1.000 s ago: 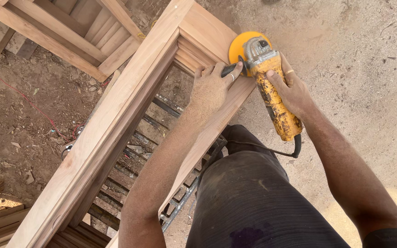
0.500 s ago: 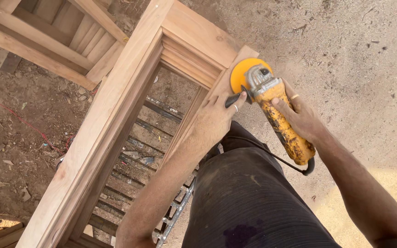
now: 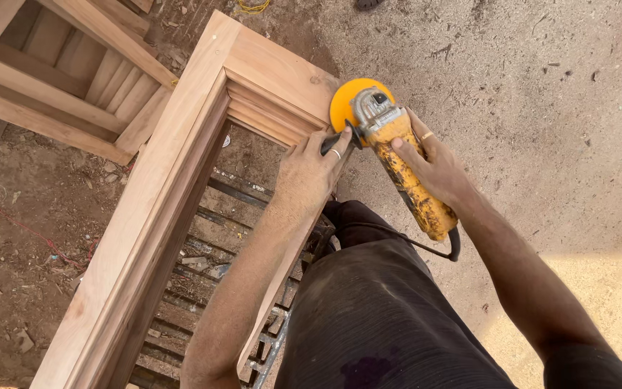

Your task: The person sands the surfaces of a wooden window frame using a power sander, moving the tool along the inner and outer edges of the frame.

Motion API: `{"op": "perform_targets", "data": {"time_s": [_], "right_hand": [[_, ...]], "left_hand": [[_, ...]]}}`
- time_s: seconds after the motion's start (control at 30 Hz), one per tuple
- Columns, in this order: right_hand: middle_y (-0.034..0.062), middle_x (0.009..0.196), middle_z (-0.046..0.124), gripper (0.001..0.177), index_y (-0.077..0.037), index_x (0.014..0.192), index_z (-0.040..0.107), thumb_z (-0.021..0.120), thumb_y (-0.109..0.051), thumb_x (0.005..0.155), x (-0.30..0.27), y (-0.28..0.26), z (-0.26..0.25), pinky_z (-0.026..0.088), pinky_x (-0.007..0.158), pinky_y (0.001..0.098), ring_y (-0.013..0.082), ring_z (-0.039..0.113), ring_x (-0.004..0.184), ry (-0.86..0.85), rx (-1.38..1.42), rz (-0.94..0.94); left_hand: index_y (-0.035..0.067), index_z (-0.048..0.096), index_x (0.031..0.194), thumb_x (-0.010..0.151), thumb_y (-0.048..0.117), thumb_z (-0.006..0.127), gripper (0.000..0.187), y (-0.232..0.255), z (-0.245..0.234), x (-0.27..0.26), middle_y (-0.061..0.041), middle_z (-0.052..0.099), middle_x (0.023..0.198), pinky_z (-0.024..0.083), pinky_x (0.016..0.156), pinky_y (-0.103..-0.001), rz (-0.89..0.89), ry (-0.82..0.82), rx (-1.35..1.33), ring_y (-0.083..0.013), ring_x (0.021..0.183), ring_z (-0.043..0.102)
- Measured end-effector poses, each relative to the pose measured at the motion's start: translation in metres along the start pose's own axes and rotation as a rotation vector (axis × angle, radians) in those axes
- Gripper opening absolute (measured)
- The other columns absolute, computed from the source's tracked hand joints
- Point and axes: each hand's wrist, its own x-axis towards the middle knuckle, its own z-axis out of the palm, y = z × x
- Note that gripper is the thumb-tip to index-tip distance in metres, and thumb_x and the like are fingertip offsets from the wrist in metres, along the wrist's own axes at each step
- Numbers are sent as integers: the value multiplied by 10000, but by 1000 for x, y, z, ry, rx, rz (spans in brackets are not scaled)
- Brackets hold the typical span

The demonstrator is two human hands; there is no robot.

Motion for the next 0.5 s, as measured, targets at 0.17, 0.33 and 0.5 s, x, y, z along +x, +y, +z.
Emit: {"op": "perform_targets", "data": {"time_s": [0.17,0.33,0.5], "right_hand": [[199,1063,749,908,-244,1664,240,485,-684,910,8,-1,-9,611,711,450,199,726,762,-24,-39,-16],[192,1087,757,915,-193,1644,282,512,-670,897,-21,15,-25,619,731,456,221,740,814,-40,3,-3],[188,1119,741,904,-211,1656,270,486,-685,916,7,7,-19,601,772,445,224,740,838,-6,-53,-37]], "left_hand": [[211,515,1497,868,156,709,660,-1,6,5,-145,566,1259,578,888,-466,-9,32,-12,-311,1092,666],[227,518,1513,861,141,722,689,29,16,-12,-142,563,1200,585,878,-456,-6,-6,-66,-319,1086,668],[198,526,1508,861,148,730,681,9,7,7,-152,566,1222,587,869,-460,-26,-24,-25,-317,1024,678]]}}
